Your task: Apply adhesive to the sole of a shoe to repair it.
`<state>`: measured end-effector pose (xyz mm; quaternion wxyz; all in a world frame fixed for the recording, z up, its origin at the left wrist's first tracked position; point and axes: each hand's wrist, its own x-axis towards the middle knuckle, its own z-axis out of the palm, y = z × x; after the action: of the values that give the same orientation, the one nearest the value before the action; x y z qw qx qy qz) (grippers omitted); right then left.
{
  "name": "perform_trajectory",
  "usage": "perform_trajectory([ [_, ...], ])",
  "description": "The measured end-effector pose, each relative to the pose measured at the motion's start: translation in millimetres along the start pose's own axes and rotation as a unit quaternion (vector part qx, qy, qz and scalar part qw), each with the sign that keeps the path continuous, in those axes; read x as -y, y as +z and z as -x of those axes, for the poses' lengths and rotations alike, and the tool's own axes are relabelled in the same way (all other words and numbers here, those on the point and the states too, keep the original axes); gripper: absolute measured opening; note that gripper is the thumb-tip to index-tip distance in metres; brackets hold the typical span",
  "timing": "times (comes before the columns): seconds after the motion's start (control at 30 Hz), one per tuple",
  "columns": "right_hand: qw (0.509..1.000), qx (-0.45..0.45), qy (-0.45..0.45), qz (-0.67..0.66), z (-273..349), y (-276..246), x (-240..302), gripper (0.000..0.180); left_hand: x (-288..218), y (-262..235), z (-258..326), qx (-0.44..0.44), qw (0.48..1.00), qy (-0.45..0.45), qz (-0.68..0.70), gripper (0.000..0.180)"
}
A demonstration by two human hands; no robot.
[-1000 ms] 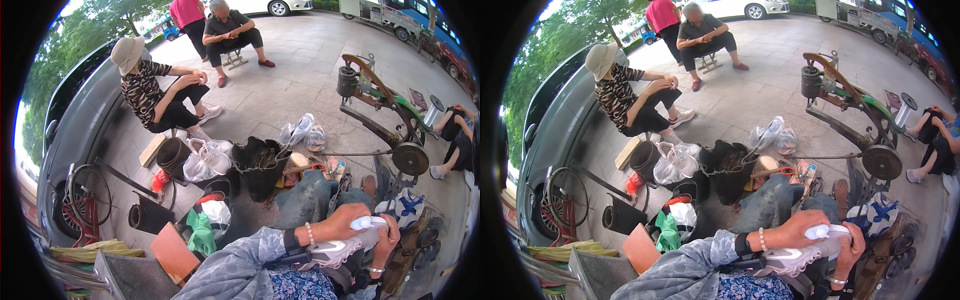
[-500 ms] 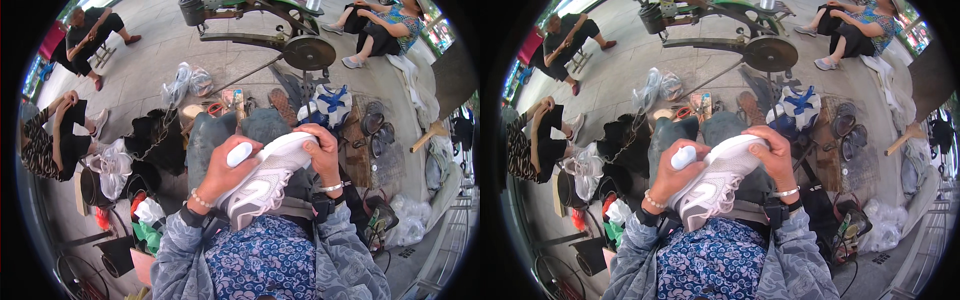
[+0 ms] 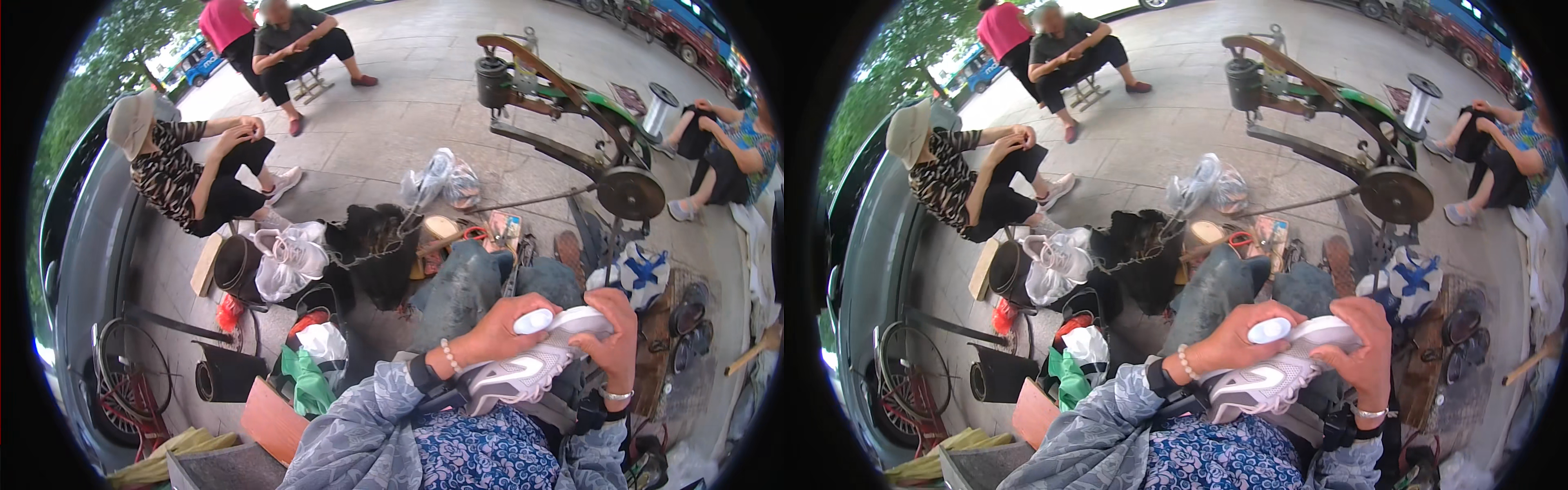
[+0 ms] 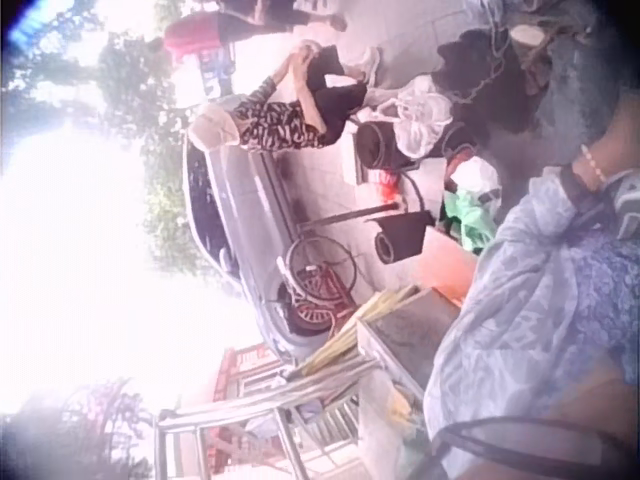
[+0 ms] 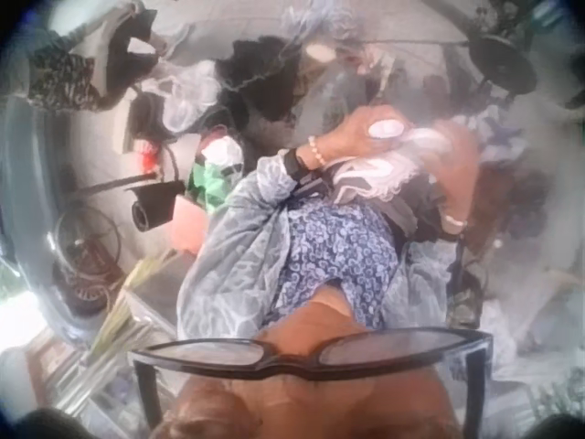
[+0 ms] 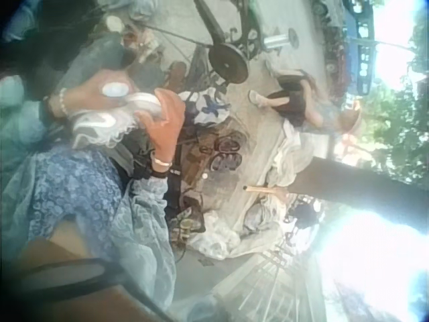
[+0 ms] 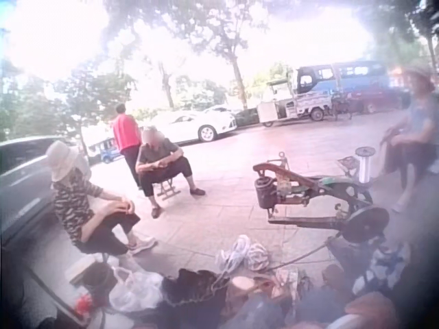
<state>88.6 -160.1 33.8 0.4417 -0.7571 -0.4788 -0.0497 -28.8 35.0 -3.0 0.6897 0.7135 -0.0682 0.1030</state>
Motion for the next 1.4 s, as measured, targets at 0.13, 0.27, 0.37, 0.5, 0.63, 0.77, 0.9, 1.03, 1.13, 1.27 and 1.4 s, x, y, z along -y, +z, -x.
perform_trajectory([
  [0.13, 0.999, 0.029, 0.023, -0.013, 0, 5, -3, 0.056, -1, -2, 1, -0.007, 0.999, 0.024, -0.040, 0.026],
  [0.27, 0.999, 0.031, 0.032, 0.026, -8, 4, 9, 0.048, -1, -5, 1, -0.007, 0.998, 0.032, -0.051, 0.026],
  [0.37, 0.994, 0.045, 0.006, 0.097, -17, 5, 24, 0.045, 0, -9, 1, -0.005, 0.999, 0.025, -0.036, 0.027],
  [0.5, 0.985, 0.102, -0.004, 0.139, -24, 4, 43, 0.045, 5, -12, 4, 0.003, 1.000, 0.016, -0.015, 0.029],
  [0.63, 0.982, 0.120, -0.029, 0.145, -27, 11, 48, 0.045, 3, -14, 8, 0.001, 1.000, 0.002, -0.018, 0.030],
  [0.77, 0.980, 0.147, -0.017, 0.130, -28, 15, 50, 0.041, 7, -12, 10, -0.025, 0.999, 0.032, -0.016, 0.030],
  [0.9, 0.980, 0.147, -0.032, 0.133, -28, 17, 50, 0.037, 7, -9, 12, -0.047, 0.997, 0.058, -0.020, 0.029],
  [1.03, 0.979, 0.155, -0.027, 0.131, -24, 16, 49, 0.035, 6, -10, 17, -0.011, 1.000, -0.002, -0.019, 0.031],
  [1.13, 0.977, 0.164, -0.028, 0.132, -22, 14, 46, 0.035, 10, -9, 16, -0.008, 1.000, 0.004, -0.009, 0.030],
  [1.27, 0.985, 0.062, -0.056, 0.148, -19, 18, 45, 0.036, 5, -26, 22, -0.070, 0.996, -0.010, 0.052, 0.025],
  [1.4, 0.989, -0.047, 0.000, 0.139, -5, -1, 41, 0.041, -8, -58, 33, -0.109, 0.992, -0.042, 0.044, 0.027],
])
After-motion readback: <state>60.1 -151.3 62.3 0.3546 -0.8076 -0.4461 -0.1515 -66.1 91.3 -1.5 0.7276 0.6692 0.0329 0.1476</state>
